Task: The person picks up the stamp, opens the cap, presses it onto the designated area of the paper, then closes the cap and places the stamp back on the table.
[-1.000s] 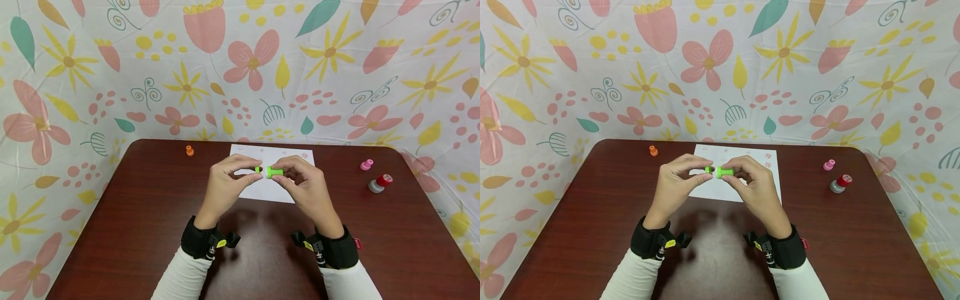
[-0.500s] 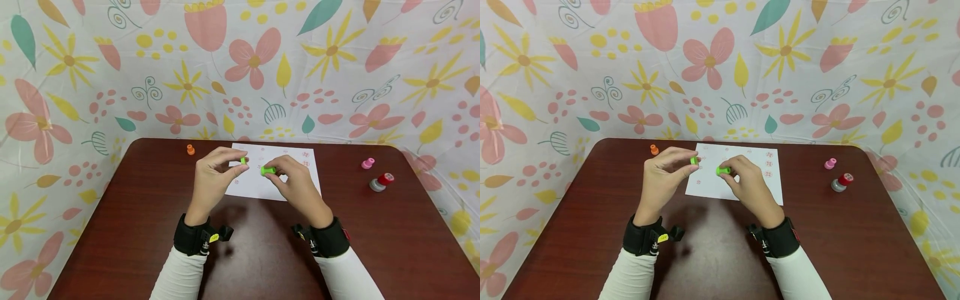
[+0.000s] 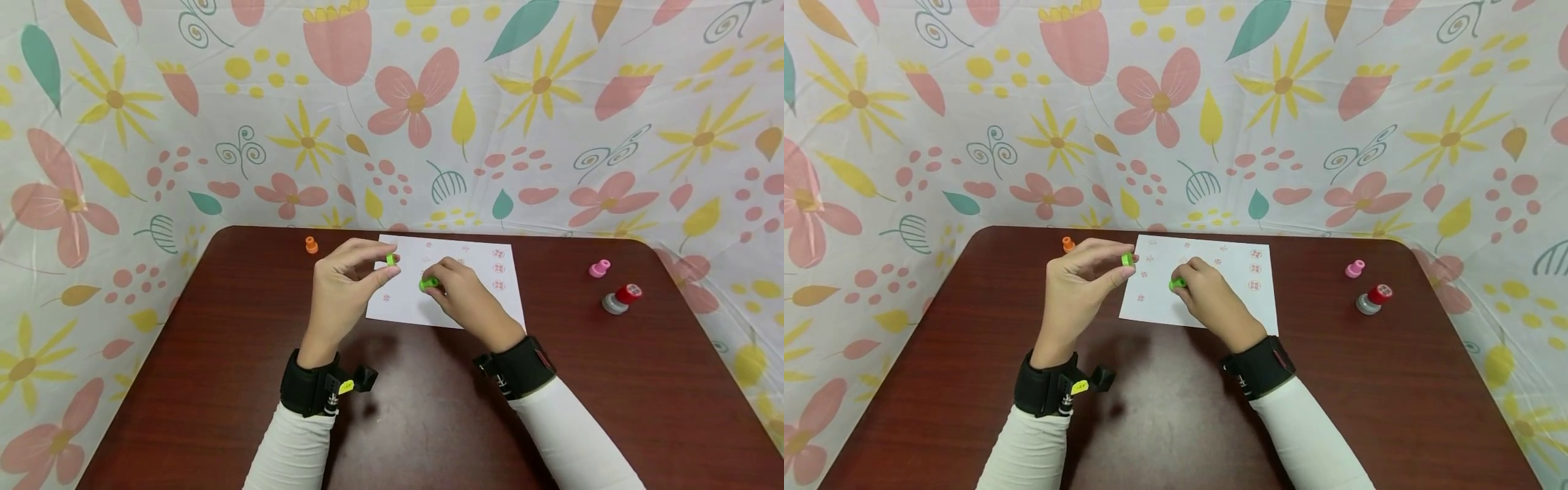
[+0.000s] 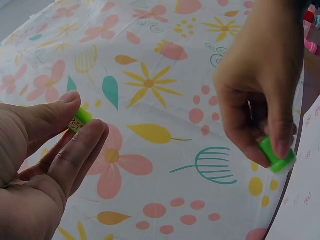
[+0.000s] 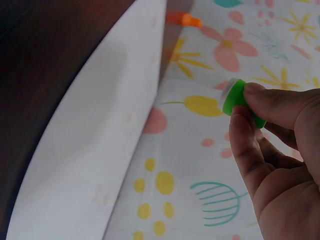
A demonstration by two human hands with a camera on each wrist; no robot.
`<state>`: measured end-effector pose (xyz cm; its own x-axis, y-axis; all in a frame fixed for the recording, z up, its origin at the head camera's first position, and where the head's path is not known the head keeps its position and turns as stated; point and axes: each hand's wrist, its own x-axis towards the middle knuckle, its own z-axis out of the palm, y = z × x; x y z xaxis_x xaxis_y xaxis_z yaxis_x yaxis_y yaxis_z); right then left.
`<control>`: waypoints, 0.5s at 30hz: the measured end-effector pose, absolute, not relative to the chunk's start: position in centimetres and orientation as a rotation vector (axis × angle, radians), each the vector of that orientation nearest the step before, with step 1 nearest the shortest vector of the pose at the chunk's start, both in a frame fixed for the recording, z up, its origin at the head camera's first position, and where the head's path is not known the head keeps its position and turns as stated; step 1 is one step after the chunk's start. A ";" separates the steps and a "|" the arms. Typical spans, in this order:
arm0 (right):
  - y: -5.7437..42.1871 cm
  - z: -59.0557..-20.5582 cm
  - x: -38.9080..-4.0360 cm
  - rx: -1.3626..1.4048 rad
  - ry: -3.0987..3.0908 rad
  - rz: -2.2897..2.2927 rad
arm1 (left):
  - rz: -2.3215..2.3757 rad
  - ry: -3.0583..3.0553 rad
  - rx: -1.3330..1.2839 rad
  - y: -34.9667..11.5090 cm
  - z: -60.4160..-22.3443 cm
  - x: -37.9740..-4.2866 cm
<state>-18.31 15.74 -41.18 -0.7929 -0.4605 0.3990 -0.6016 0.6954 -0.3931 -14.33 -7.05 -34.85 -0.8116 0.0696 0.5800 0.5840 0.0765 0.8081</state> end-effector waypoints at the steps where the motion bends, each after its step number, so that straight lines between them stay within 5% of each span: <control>1: 15.7 -41.3 -18.5 0.853 -2.651 0.741 | -1.783 -1.972 -0.645 -7.1 -34.8 -14.3; 15: 14.9 -42.9 -19.9 0.918 -2.835 0.513 | -1.805 -1.952 -0.661 -7.1 -35.0 -14.5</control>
